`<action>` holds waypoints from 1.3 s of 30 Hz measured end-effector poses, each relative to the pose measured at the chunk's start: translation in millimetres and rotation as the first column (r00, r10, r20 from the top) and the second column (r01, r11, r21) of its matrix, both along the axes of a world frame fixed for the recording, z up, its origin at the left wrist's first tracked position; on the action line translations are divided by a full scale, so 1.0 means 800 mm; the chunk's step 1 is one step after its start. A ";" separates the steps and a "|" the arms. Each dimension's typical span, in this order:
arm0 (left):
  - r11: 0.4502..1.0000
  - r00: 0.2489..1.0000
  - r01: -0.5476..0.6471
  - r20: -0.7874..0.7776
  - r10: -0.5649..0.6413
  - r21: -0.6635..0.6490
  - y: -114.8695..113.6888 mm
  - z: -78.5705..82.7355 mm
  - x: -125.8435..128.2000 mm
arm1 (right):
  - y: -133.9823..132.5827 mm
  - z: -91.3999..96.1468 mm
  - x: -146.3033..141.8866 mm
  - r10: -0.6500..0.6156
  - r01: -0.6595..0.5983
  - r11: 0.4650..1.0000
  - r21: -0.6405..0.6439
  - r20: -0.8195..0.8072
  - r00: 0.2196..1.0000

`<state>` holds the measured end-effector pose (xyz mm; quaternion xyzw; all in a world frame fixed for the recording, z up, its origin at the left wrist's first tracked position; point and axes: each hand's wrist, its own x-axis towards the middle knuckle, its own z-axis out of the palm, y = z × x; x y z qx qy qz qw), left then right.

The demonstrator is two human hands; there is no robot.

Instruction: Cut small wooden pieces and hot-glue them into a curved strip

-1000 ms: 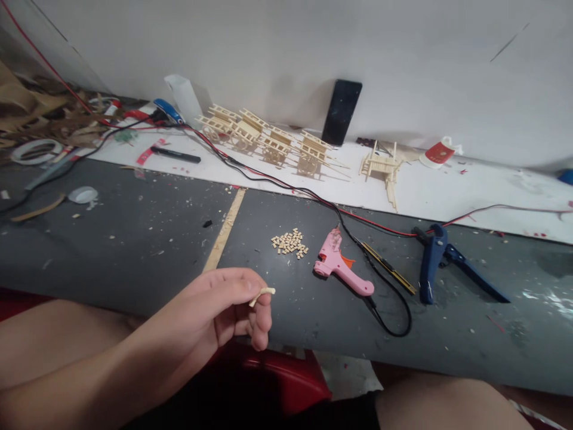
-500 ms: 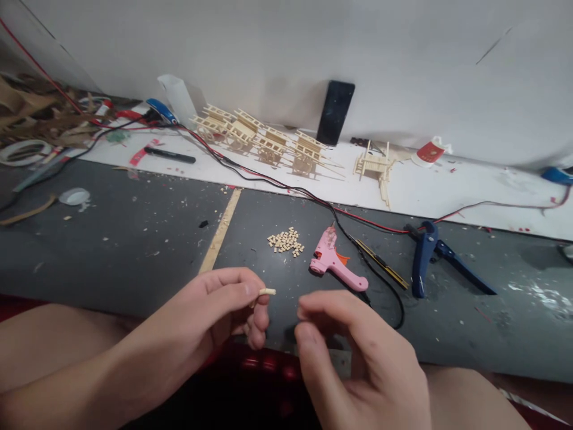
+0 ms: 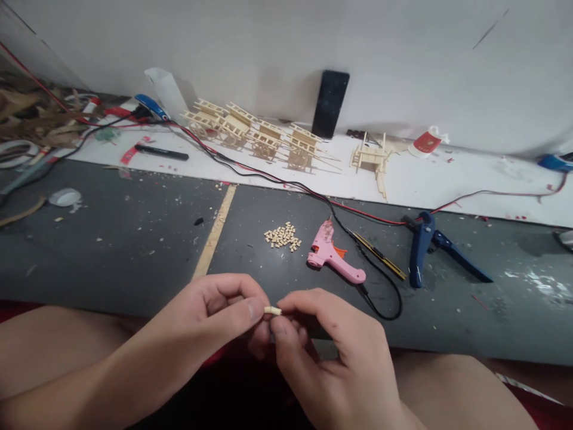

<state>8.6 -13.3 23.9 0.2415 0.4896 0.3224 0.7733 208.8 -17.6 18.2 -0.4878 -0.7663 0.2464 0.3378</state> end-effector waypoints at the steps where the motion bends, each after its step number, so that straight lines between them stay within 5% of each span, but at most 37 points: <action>1: 1.000 1.000 -0.001 -0.004 0.001 0.002 0.000 0.000 0.000 | 0.000 0.001 0.000 0.000 0.000 1.000 -0.003 -0.005 1.000; 9: 1.000 0.999 0.004 0.050 -0.005 0.015 -0.004 -0.003 0.000 | 0.001 0.000 -0.004 0.030 -0.032 0.999 -0.030 -0.083 0.996; 13: 1.000 0.999 -0.011 0.052 0.012 -0.013 -0.003 0.000 0.001 | -0.001 -0.006 -0.008 -0.054 0.050 0.998 -0.027 -0.170 0.984; 21: 0.967 0.973 -0.207 0.067 0.219 -0.151 -0.004 -0.015 0.000 | -0.001 -0.008 0.002 -0.212 0.201 0.976 -0.079 -0.169 0.963; 27: 0.988 0.993 -0.122 -0.020 0.120 -0.096 0.000 -0.014 0.000 | -0.002 -0.014 0.008 -0.189 0.172 0.980 -0.101 -0.188 0.964; 39: 0.990 0.947 -0.101 0.297 0.126 -0.097 0.001 -0.017 -0.009 | 0.000 0.000 0.006 -0.255 0.242 0.966 -0.095 -0.175 0.951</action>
